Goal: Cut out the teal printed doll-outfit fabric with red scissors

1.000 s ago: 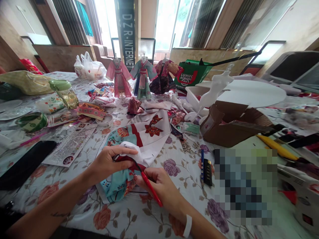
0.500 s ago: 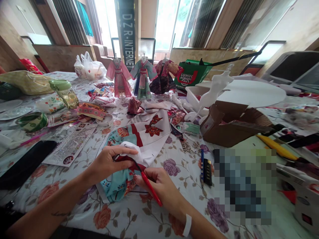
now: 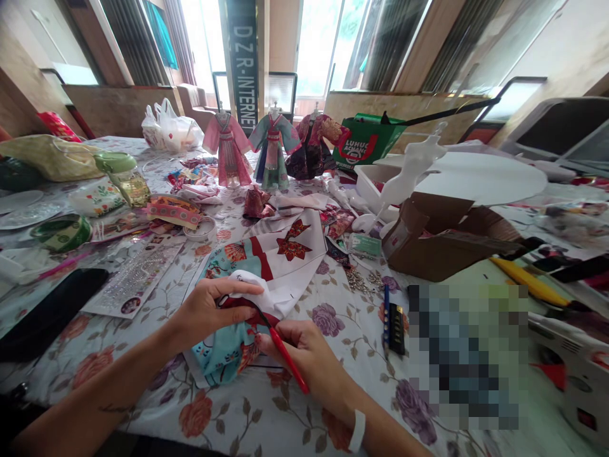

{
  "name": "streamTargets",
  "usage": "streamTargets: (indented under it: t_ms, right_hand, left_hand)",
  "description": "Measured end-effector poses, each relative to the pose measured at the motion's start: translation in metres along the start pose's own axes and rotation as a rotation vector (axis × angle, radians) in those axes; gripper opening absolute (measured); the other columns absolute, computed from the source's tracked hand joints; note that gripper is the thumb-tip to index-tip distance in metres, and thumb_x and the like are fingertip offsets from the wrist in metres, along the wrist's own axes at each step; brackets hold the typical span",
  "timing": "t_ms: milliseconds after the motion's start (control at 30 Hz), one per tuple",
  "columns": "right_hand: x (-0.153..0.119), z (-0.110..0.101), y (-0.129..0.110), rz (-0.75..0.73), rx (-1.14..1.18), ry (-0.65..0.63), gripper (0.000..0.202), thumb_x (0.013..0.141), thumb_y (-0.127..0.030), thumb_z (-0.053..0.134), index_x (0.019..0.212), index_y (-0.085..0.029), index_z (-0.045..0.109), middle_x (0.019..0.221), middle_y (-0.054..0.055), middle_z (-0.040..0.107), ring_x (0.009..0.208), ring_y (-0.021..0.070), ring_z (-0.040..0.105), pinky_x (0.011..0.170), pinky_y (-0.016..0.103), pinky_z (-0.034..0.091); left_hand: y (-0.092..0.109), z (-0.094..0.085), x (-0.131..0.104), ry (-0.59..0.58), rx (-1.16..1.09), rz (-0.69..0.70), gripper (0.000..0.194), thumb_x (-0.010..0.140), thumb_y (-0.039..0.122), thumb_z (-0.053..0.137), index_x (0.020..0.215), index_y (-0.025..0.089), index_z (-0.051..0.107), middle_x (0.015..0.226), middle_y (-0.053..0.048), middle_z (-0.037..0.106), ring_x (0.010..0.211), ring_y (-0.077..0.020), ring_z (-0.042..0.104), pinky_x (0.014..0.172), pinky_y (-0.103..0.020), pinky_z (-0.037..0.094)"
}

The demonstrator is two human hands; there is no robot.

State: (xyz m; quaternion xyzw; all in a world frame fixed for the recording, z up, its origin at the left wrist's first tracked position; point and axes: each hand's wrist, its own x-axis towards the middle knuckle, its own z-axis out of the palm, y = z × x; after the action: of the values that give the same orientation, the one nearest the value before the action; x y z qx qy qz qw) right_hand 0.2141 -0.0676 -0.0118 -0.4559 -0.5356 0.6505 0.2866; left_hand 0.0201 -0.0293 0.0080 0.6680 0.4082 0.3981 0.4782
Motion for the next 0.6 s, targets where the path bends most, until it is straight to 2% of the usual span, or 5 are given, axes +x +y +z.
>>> streamTargets:
  t_ms: [300,600]
  right_hand:
    - [0.001,0.001,-0.0023,0.017,-0.014,0.018,0.05,0.073,-0.054,0.069,0.053,-0.02,0.038,0.044,-0.008,0.03,0.042,0.009,0.039,0.044,0.022,0.046]
    - [-0.0008,0.0025,-0.0079,0.036,-0.059,0.04,0.051,0.074,-0.058,0.065,0.052,-0.019,0.04,0.043,-0.007,0.033,0.042,0.0088,0.04,0.039,0.019,0.036]
  left_hand:
    - [-0.0021,-0.0022,0.0009,-0.01,0.009,-0.016,0.029,0.072,0.017,0.074,0.1,0.018,0.075,0.101,-0.006,0.073,0.096,-0.0213,0.067,0.081,-0.026,0.054]
    - [-0.0017,-0.0019,0.0011,-0.002,0.025,-0.013,0.026,0.075,0.018,0.071,0.101,0.018,0.074,0.102,-0.006,0.073,0.096,-0.021,0.067,0.081,-0.026,0.053]
